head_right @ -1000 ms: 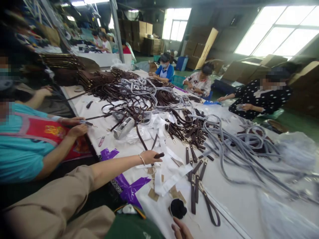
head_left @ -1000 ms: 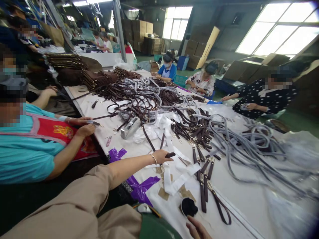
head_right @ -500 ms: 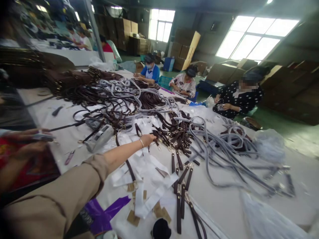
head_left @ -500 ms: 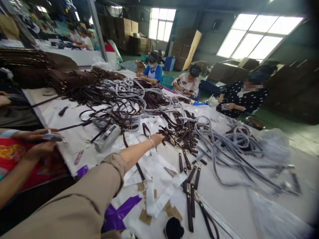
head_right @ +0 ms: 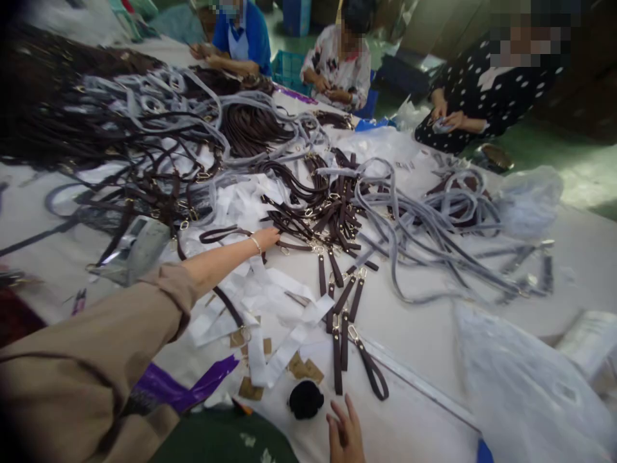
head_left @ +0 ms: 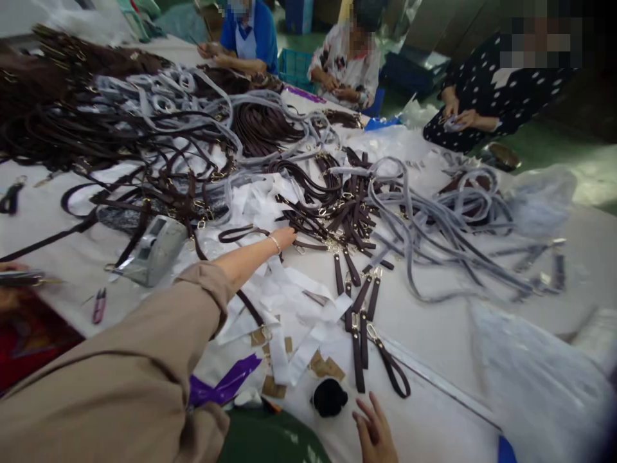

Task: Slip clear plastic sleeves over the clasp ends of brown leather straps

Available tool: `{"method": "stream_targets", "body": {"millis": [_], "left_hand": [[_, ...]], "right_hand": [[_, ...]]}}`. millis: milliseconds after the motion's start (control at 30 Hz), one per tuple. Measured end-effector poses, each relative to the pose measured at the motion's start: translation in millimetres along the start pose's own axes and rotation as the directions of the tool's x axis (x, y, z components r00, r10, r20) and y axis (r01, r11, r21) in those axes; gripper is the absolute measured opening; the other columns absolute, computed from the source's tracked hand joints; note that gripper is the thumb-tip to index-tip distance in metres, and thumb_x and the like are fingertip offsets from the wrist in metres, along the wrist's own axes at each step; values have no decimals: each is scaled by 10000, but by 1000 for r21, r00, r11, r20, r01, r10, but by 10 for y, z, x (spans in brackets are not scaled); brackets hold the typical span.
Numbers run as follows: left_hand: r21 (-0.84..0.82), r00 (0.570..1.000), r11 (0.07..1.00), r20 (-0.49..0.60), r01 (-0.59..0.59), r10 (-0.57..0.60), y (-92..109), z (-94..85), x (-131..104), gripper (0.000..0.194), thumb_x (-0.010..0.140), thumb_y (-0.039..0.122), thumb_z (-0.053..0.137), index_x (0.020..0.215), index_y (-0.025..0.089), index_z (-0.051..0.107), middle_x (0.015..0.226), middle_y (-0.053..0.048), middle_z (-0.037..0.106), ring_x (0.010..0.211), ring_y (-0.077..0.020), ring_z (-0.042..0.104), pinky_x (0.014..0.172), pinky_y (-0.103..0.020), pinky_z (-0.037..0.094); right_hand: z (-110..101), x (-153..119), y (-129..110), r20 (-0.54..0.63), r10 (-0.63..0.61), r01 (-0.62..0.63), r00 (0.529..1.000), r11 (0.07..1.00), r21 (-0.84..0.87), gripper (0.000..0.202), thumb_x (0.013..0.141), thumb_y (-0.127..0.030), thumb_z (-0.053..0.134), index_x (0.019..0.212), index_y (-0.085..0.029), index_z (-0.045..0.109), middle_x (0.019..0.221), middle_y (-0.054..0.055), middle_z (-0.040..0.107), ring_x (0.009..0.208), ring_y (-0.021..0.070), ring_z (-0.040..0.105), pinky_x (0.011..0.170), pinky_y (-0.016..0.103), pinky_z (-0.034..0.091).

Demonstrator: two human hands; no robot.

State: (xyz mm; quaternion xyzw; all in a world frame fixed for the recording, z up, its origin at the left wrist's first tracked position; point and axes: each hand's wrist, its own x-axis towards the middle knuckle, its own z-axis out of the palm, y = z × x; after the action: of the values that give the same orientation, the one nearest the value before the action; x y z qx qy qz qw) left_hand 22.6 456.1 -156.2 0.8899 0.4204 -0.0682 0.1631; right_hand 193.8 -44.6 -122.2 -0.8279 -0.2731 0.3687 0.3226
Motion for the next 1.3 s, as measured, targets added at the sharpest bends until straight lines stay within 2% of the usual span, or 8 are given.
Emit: {"method": "stream_targets", "body": {"millis": [133, 267, 400, 567, 733, 900, 1133, 1300], "left_hand": [[-38, 1000, 999, -26, -7, 6, 6, -41, -481, 168, 813, 182, 543, 944, 102, 612, 930, -129, 623, 945, -227, 562, 775, -282, 424], [-285, 989, 956, -108, 65, -99, 365, 108, -1322, 263, 834, 349, 511, 953, 132, 602, 823, -65, 644, 755, -171, 583, 676, -243, 419], [-774, 966, 621, -54, 120, -254, 879, 491, -2213, 267, 803, 388, 537, 835, 132, 605, 749, -38, 650, 687, -139, 580, 648, -227, 435], [-930, 945, 337, 33, 148, -326, 1188, 818, -2928, 234, 768, 349, 572, 822, 122, 599, 759, -44, 650, 721, -146, 599, 686, -245, 464], [-921, 945, 344, 70, 184, -318, 1158, 778, -3249, 231, 714, 345, 625, 787, 129, 590, 721, -22, 629, 688, -143, 571, 643, -236, 439], [-916, 938, 347, 80, 203, -337, 1182, 767, -3445, 265, 728, 380, 620, 828, 139, 578, 641, 21, 550, 557, -103, 474, 525, -203, 362], [-834, 992, 537, 110, 122, -54, 1323, 716, -3668, 218, 777, 337, 580, 898, 164, 634, 730, -4, 595, 675, -133, 529, 616, -207, 400], [-772, 957, 633, 226, 63, 180, 1330, 693, -3649, 382, 709, 95, 523, 1026, 247, 670, 972, 1, 672, 905, -166, 601, 823, -232, 420]], "right_hand": [[54, 77, -130, 91, -9, 11, 996, 1000, -28, 444, 781, -528, 511, 1056, -208, 648, 1247, 87, 577, 1144, 253, 536, 993, 357, 416], [80, 89, -180, 111, -37, 44, 993, 997, -65, 396, 837, -449, 455, 1084, -191, 625, 1077, 87, 657, 998, 232, 600, 913, 365, 450], [232, -14, -163, 223, -196, 268, 955, 891, -365, 292, 858, -352, 465, 1039, -198, 633, 974, 72, 655, 894, 210, 599, 821, 323, 464], [530, 14, -188, 379, -221, 435, 899, 561, -704, 160, 770, -167, 593, 913, -171, 665, 959, 111, 624, 958, 259, 551, 802, 333, 417], [541, -38, -134, 388, -229, 447, 893, 562, -696, 194, 773, -64, 508, 771, -154, 680, 889, 127, 631, 917, 254, 563, 741, 319, 399], [308, -35, -173, 346, -247, 422, 905, 625, -657, 270, 824, -173, 487, 1037, -211, 648, 962, 75, 649, 889, 203, 595, 732, 284, 417], [358, 903, -666, 196, -295, 353, 935, 728, -588, 295, 868, -282, 431, 1066, -179, 623, 972, 76, 655, 858, 192, 602, 766, 292, 428], [628, 1399, -883, 150, -330, 356, 932, 752, -555, 358, 798, -253, 562, 1141, -152, 584, 1094, 129, 593, 1021, 234, 532, 853, 313, 385]]}}
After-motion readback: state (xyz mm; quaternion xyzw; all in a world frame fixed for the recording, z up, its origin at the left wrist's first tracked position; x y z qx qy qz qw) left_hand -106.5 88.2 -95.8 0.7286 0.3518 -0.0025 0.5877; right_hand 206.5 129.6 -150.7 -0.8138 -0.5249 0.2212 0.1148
